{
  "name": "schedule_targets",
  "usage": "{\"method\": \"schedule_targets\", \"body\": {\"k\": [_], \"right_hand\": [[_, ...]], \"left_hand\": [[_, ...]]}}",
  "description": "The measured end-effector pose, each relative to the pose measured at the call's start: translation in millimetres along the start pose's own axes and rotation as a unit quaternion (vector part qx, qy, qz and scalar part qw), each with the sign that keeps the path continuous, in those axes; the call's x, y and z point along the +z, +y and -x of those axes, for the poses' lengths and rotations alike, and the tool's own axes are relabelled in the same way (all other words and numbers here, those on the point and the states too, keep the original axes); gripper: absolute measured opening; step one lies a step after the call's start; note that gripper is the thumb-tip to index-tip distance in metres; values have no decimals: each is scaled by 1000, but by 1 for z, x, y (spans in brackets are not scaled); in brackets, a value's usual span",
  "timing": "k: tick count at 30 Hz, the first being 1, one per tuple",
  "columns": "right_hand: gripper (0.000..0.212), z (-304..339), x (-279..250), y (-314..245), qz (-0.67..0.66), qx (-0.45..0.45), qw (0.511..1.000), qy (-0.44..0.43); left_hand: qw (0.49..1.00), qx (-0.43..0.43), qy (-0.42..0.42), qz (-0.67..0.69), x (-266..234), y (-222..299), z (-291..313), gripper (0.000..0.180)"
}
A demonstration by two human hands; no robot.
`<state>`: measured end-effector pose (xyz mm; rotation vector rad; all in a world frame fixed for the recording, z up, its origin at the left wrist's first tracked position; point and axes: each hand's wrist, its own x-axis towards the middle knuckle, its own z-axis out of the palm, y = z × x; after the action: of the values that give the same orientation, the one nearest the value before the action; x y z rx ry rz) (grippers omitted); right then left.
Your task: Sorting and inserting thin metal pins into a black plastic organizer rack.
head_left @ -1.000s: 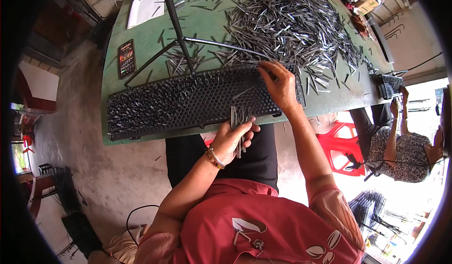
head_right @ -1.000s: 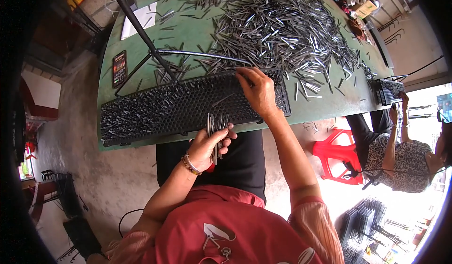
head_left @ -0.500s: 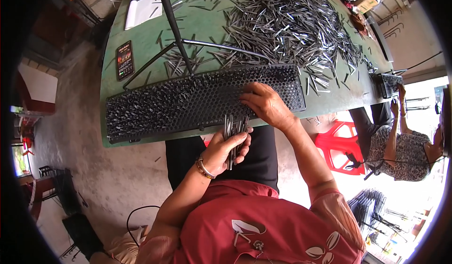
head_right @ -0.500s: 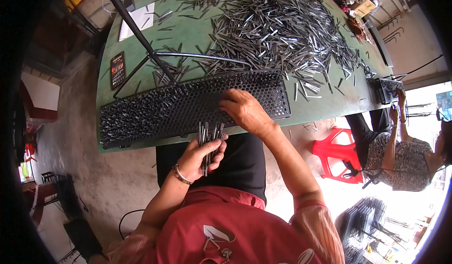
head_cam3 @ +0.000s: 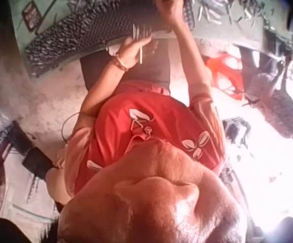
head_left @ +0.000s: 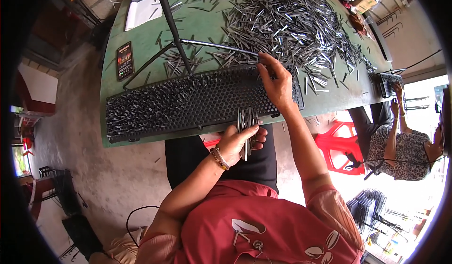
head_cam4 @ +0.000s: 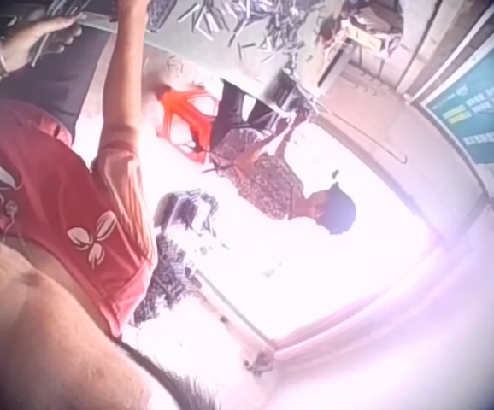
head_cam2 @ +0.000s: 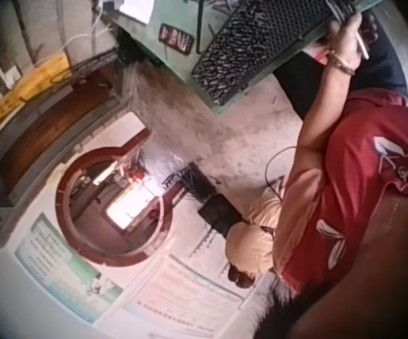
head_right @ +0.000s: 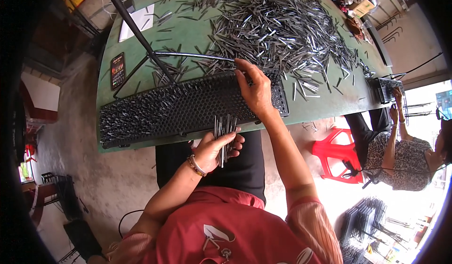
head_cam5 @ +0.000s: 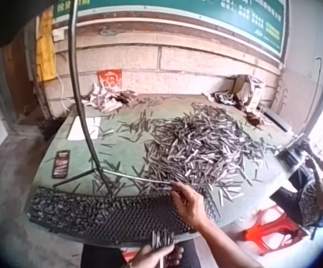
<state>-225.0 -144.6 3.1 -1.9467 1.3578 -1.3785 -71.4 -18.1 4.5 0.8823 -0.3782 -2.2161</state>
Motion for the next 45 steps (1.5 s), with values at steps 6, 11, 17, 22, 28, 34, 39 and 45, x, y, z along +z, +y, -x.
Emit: {"method": "schedule_targets", "body": {"k": [6, 11, 17, 22, 28, 34, 39, 45], "right_hand": [[28, 8, 1, 7, 108, -88, 990, 22], [24, 5, -2, 3, 174, -158, 972, -23], [21, 12, -5, 0, 187, -131, 973, 19], [20, 14, -4, 0, 217, -153, 964, -22], [18, 23, -14, -46, -4, 90, 989, -113], [25, 29, -5, -67, -145, 240, 904, -322], [23, 28, 9, -71, -192, 311, 882, -299], [18, 18, 17, -80, -163, 303, 872, -348]], "left_hand": [[999, 23, 17, 16, -6, -5, -4, 18], [1000, 11, -7, -3, -12, -4, -4, 22], [999, 0, -19, 37, -12, -4, 1, 23], [1000, 8, -1, -1, -9, 2, 7, 24], [994, 107, 10, -26, -11, 10, 16, 22], [987, 149, 22, -50, -19, 18, 22, 23], [987, 149, 35, -52, -31, 15, 30, 24], [991, 125, 23, -39, -35, 20, 39, 30]]}}
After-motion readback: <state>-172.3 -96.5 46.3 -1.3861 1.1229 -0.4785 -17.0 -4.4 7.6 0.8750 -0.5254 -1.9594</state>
